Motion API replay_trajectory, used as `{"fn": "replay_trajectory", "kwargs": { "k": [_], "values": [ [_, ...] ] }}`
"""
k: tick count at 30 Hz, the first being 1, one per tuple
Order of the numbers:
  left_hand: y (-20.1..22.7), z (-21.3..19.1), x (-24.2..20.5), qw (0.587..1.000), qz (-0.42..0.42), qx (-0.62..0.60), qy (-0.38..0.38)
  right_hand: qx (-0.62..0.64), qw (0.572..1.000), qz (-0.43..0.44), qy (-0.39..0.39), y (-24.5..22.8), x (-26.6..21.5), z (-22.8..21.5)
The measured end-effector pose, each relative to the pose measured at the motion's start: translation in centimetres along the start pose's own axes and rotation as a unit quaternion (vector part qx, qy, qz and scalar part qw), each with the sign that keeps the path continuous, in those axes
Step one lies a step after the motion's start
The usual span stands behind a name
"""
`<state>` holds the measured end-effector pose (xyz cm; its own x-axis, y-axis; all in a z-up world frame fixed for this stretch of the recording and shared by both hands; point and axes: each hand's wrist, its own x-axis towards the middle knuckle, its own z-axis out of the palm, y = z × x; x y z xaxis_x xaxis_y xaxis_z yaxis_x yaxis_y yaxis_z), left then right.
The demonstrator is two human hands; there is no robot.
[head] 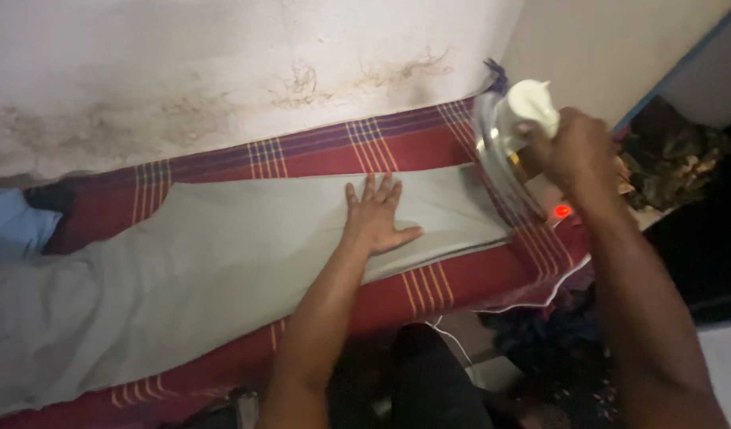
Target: The person irons a pair of trousers on a bed, smooths the fabric by hand, and folds them.
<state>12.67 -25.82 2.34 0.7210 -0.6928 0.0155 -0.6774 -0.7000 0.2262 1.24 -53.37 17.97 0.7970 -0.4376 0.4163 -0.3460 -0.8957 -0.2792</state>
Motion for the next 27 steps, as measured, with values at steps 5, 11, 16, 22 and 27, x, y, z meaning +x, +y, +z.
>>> {"fn": "replay_trajectory", "kwargs": {
  "k": [5, 11, 16, 22, 27],
  "values": [
    [0.2, -0.5, -1.3, 0.999, -0.015, 0.026, -0.043, -0.019, 0.995, -0.008, -0.099, -3.0, -2.0, 2.8],
    [-0.1, -0.4, -2.4, 0.999, -0.013, 0.020, -0.033, -0.053, 0.971, 0.024, -0.230, -5.3, -3.5, 5.7],
    [0.0, -1.2, -3.8, 0.998, -0.030, 0.010, -0.049, -0.038, 0.972, 0.090, -0.215, -4.0, -1.3, 9.0],
    [-0.1, -0.7, -9.1, 0.999, 0.030, 0.017, -0.009, -0.023, 0.990, -0.036, -0.137, 0.2, 1.2, 15.6],
    [-2.2, -1.1, -13.3, 0.999, -0.030, 0.015, -0.001, -0.011, 0.975, -0.116, -0.189, 1.1, 0.9, 14.1]
  ]
}}
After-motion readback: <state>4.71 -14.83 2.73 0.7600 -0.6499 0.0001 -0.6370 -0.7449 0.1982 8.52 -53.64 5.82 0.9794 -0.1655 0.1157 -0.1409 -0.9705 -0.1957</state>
